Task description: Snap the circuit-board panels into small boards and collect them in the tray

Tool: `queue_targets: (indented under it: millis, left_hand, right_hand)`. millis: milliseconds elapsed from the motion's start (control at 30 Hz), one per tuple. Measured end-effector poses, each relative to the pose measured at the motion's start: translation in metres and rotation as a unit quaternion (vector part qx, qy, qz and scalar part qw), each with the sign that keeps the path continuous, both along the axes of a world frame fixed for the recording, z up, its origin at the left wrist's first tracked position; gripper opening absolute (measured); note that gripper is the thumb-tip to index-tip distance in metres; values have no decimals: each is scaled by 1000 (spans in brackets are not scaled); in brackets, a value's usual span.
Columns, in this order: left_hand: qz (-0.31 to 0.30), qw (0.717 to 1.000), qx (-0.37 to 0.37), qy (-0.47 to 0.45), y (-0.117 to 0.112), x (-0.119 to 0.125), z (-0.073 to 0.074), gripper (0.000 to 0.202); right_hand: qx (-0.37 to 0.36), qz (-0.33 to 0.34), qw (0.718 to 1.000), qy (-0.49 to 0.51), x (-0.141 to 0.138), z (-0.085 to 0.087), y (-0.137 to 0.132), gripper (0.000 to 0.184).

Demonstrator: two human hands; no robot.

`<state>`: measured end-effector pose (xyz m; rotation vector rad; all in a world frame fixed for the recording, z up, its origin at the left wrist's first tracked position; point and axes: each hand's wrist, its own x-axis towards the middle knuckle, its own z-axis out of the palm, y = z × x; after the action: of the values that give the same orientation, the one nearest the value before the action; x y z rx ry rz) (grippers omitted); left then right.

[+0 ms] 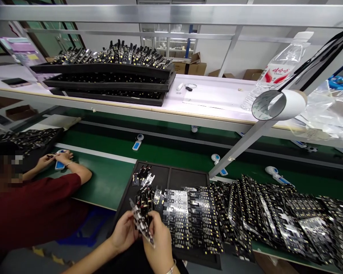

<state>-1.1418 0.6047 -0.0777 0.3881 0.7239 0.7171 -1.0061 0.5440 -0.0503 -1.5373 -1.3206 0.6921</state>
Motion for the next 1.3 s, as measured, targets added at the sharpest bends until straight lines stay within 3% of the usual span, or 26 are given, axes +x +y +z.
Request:
queue_targets:
  millis: [100, 167, 267, 367, 500, 667, 733, 867, 1000, 1100, 1300]
  left_hand:
    - [22, 997, 65, 28, 1, -1, 4, 30]
    - [28, 993, 104, 53, 3, -2, 7, 36]
    - [12, 989, 118, 87, 6, -7, 9, 34]
    - [-17, 993, 90, 78, 8, -11, 7, 37]
    - [-26, 987, 140, 78, 8, -10, 6, 53]
    - [-49, 971, 178, 150, 11, -8, 7, 50]
    - [-45, 965, 187, 180, 11, -8, 5, 53]
    - [-16, 950, 198, 243, 10, -7, -3, 54]
    - [28, 974, 158, 159, 6, -8, -9, 43]
    - [34, 986, 127, 102, 6, -13, -8, 39]
    - [-3, 984, 139, 107, 11, -26, -18, 63]
  right_hand:
    - [-5, 79, 997, 15, 4, 7, -1, 20]
    - [-12, 40, 998, 51, 4, 7, -4, 28]
    - [-107, -56, 980, 159, 1, -1, -9, 46]
    - [-170, -41, 963, 206, -5, -9, -8, 57]
    - [-107, -17, 980, 166, -8, -13, 1, 53]
    - [-78, -74, 974, 198, -1, -19, 8, 48]
    - [-67, -70, 985, 146, 1, -22, 7, 47]
    - [-68, 14, 996, -48, -1, -18, 5, 40]
    - [-58, 64, 995, -43, -4, -7, 9, 35]
    - [-88, 72, 985, -126, -6, -5, 13, 37]
    - [-141, 126, 965, -179, -5, -22, 17, 60]
